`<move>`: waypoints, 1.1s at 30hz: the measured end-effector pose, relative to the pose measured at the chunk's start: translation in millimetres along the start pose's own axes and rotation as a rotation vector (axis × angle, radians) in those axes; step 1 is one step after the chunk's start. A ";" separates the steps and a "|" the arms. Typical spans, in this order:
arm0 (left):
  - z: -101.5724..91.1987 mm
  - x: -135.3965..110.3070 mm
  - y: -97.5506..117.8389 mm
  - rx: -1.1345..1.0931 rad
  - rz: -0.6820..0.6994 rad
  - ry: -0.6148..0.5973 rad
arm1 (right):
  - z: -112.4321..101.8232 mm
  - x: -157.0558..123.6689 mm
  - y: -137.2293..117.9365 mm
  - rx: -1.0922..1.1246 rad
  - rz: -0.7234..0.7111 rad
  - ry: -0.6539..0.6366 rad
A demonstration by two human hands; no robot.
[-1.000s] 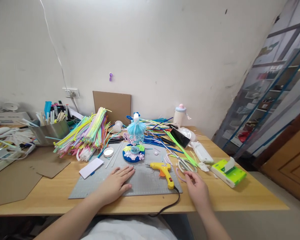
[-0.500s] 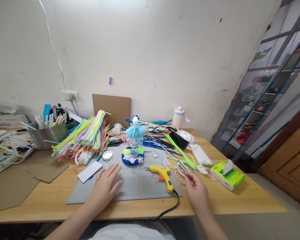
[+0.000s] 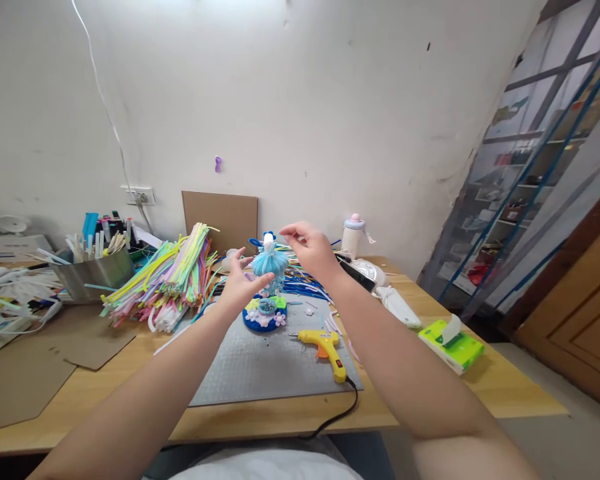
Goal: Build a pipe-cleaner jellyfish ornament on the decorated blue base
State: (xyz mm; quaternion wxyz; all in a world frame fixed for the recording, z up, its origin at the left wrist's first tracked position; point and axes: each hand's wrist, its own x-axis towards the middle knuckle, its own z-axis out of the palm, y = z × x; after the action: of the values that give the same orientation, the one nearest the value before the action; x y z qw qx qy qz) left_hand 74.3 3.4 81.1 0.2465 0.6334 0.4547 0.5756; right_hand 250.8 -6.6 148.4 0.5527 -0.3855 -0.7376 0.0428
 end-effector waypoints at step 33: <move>18.2 -5.3 5.3 0.241 0.211 0.093 | 11.3 26.9 14.3 0.038 -0.175 -0.306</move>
State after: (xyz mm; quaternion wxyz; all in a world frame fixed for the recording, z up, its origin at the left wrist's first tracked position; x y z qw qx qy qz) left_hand 93.6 0.2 79.0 0.0859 0.6752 0.4624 0.5683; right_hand 246.2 24.1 158.1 0.4429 -0.2984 -0.8428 0.0667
